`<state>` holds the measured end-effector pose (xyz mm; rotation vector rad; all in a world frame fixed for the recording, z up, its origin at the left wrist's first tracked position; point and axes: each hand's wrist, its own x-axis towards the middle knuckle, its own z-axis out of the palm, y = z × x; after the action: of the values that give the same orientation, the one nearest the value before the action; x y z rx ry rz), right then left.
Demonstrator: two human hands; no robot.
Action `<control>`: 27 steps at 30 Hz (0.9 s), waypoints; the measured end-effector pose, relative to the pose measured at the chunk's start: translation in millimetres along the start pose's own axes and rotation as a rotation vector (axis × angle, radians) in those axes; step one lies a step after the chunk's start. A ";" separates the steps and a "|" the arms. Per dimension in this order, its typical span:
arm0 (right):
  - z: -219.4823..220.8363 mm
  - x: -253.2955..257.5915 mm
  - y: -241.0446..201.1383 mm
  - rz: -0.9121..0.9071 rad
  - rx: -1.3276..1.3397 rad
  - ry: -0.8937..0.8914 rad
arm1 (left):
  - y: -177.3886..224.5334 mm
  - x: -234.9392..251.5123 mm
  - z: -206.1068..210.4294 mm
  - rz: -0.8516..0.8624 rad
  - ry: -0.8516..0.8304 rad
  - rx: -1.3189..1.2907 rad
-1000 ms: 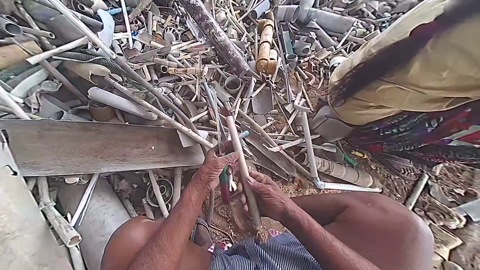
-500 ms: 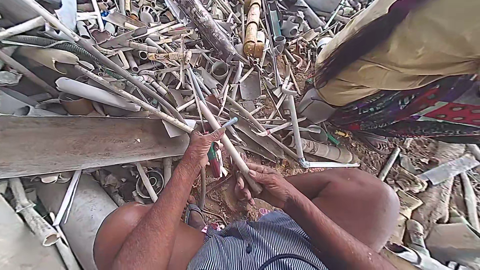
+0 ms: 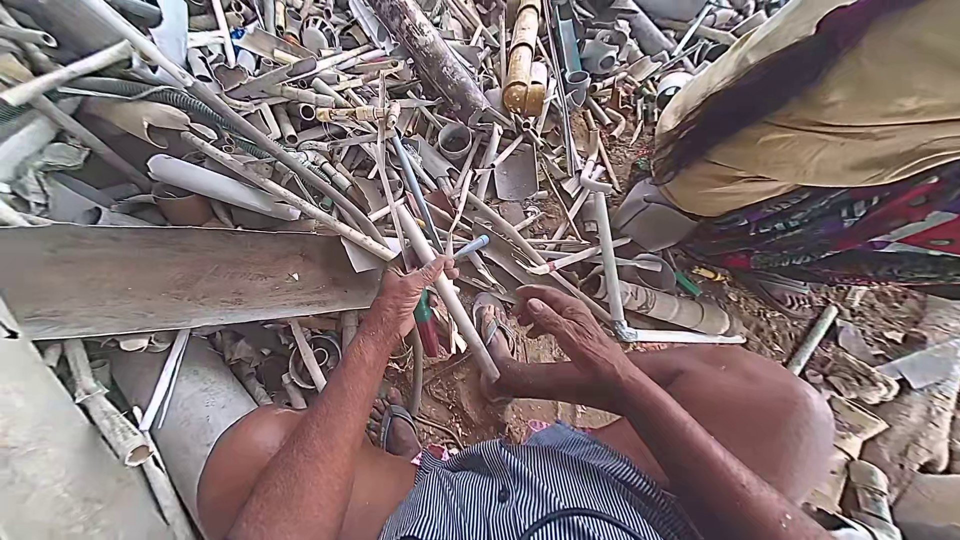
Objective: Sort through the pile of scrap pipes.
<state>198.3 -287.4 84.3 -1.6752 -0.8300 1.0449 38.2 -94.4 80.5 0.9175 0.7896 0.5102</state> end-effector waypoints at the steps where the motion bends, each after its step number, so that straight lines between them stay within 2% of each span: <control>1: -1.1 4.9 -9.6 -0.054 -0.047 0.049 | -1.2 -0.9 2.0 0.022 -0.014 0.065; 5: 22.5 22.9 -43.4 -0.243 -0.171 0.047 | -10.2 -3.1 18.0 0.163 -0.016 0.431; 7: 43.7 34.1 -50.4 -0.273 -0.276 0.036 | -16.0 -4.5 24.9 0.268 0.017 0.666; 9: 61.4 45.7 -51.0 -0.274 -0.367 0.102 | -26.3 -4.8 29.7 0.382 0.064 0.841; 12: 77.3 57.6 -46.7 -0.284 -0.346 0.247 | -30.6 -3.8 34.3 0.481 0.119 0.969; 15: 83.8 61.0 -41.1 -0.295 -0.290 0.325 | -32.0 -1.5 36.9 0.546 0.142 0.980; 18: 82.1 63.1 -33.8 -0.297 -0.238 0.361 | -30.8 -0.9 38.1 0.519 0.041 0.930; 23: 75.8 62.3 -36.5 -0.275 -0.075 0.353 | -18.8 -7.7 26.6 0.279 -0.217 0.647; 25: 69.6 66.4 -34.6 -0.288 0.029 0.350 | -19.6 -5.7 22.8 0.210 -0.181 0.525; 27: 60.6 68.3 -35.4 -0.277 0.148 0.349 | -19.0 -2.6 20.3 0.192 -0.044 0.555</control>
<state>168.3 -194.3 89.5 -1.5089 -0.7101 0.5874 53.7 -116.4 72.7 1.5236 0.8221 0.4406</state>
